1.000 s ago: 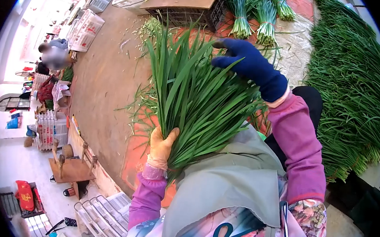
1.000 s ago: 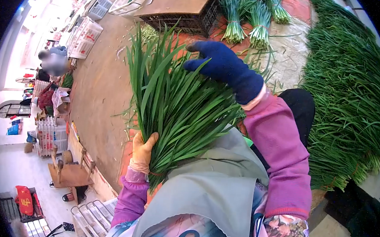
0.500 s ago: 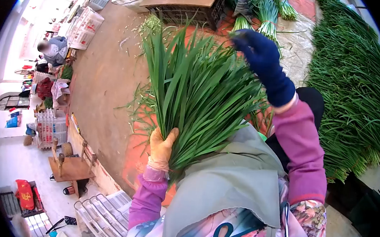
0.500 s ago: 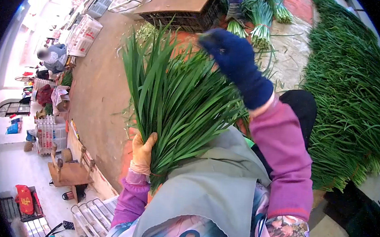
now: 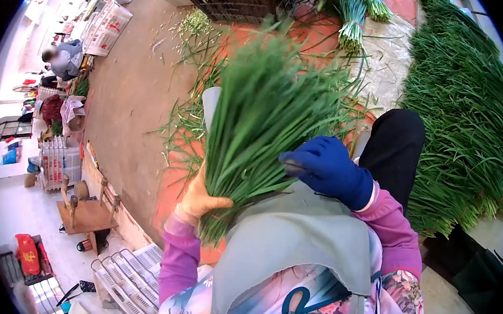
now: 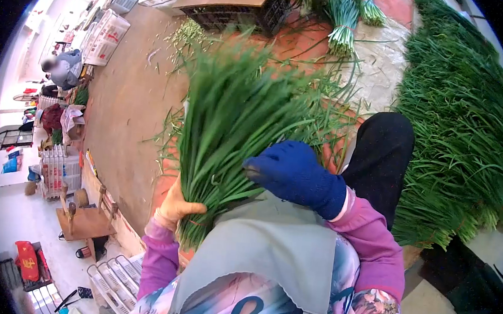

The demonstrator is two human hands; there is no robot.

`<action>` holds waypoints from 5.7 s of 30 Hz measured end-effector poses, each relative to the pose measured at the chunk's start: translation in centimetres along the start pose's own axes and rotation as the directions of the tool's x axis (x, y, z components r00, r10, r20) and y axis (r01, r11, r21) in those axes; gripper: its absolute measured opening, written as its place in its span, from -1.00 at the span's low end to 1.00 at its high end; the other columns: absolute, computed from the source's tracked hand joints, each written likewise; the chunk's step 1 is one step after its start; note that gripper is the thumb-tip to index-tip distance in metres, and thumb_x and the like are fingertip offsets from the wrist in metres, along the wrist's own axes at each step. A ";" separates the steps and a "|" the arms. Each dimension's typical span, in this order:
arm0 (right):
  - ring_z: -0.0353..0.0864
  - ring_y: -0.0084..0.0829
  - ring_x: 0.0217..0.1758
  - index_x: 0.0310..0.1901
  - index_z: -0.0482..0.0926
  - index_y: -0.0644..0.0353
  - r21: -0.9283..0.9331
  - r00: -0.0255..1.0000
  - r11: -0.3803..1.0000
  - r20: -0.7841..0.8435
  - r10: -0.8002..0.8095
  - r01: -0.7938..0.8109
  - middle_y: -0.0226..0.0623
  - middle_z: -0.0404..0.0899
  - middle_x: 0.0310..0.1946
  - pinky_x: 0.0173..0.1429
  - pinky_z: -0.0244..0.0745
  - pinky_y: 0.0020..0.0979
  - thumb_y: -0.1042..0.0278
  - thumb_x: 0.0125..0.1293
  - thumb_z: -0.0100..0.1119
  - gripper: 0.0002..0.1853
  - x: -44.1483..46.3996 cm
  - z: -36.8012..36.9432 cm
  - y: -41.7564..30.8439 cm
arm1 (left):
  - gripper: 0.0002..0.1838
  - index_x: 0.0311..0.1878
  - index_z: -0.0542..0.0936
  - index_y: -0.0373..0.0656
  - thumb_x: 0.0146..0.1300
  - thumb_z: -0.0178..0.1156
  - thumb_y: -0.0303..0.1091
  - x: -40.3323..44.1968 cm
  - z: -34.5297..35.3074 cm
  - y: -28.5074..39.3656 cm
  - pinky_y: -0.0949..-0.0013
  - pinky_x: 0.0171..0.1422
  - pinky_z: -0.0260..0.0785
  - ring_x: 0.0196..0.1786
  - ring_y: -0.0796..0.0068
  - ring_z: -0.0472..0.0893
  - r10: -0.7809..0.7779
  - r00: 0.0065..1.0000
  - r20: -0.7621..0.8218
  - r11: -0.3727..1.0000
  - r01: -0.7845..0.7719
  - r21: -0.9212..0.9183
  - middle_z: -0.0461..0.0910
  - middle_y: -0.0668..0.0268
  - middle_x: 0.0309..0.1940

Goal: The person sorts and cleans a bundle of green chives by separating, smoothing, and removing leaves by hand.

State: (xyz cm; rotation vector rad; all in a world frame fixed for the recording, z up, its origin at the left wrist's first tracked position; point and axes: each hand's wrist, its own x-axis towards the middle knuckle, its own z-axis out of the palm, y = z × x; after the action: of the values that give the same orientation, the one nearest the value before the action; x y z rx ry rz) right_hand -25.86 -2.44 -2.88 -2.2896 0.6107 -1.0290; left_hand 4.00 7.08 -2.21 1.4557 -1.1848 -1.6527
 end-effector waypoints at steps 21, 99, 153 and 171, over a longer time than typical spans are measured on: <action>0.55 -0.40 -0.30 -0.01 0.43 0.27 0.509 0.684 0.466 0.444 0.579 -0.724 -0.22 0.57 -0.30 -0.17 0.45 -0.36 0.02 0.10 0.21 -0.46 -0.6 6.7 2.5 | 0.05 0.31 0.16 -0.20 -0.31 0.46 -0.17 1.3 5.5 6.3 0.20 0.06 0.35 0.01 0.04 0.44 0.377 0.903 -0.208 0.057 0.202 0.978 0.42 0.01 0.04; 0.44 -0.27 -0.11 -0.24 0.47 0.11 -0.275 0.946 0.907 0.153 -0.285 0.318 -0.30 0.43 -0.26 -0.27 0.36 -0.32 0.35 -0.03 0.04 -0.75 8.1 5.6 0.8 | -0.84 -0.24 0.44 -0.16 0.30 0.02 -0.27 -9.9 -8.6 -1.5 0.58 -0.56 0.28 -0.67 0.62 0.32 0.238 0.760 -0.604 0.461 -0.636 -0.619 0.37 0.45 -0.57; 0.52 -0.55 -0.68 -0.31 0.54 0.30 0.355 0.660 0.564 0.275 0.699 -0.745 -0.31 0.52 -0.67 -0.55 0.38 -0.52 0.11 0.09 0.26 -0.64 9.5 0.6 2.5 | -0.79 -0.13 0.51 -0.33 0.14 0.14 -0.59 4.4 3.2 2.3 0.50 -0.17 0.46 -0.32 0.57 0.56 0.045 0.815 -0.578 0.933 -0.241 -0.267 0.58 0.32 -0.29; 0.53 -0.36 -0.60 0.10 0.40 0.02 -0.051 0.893 0.891 -0.022 0.450 -0.451 -0.22 0.49 -0.65 -0.45 0.39 -0.37 0.06 0.12 0.21 -0.49 12.2 -7.9 5.0 | -0.74 -0.08 0.52 -0.33 0.11 0.16 -0.62 4.4 5.6 3.3 0.50 -0.10 0.40 -0.26 0.58 0.54 0.135 0.880 -0.455 0.952 -0.242 -0.185 0.59 0.31 -0.23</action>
State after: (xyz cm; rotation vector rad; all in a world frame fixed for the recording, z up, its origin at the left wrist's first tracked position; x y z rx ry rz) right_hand -25.51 -15.77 4.69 -2.0418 1.1238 -0.8012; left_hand -2.68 3.06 -1.04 1.4094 -0.8149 -1.1984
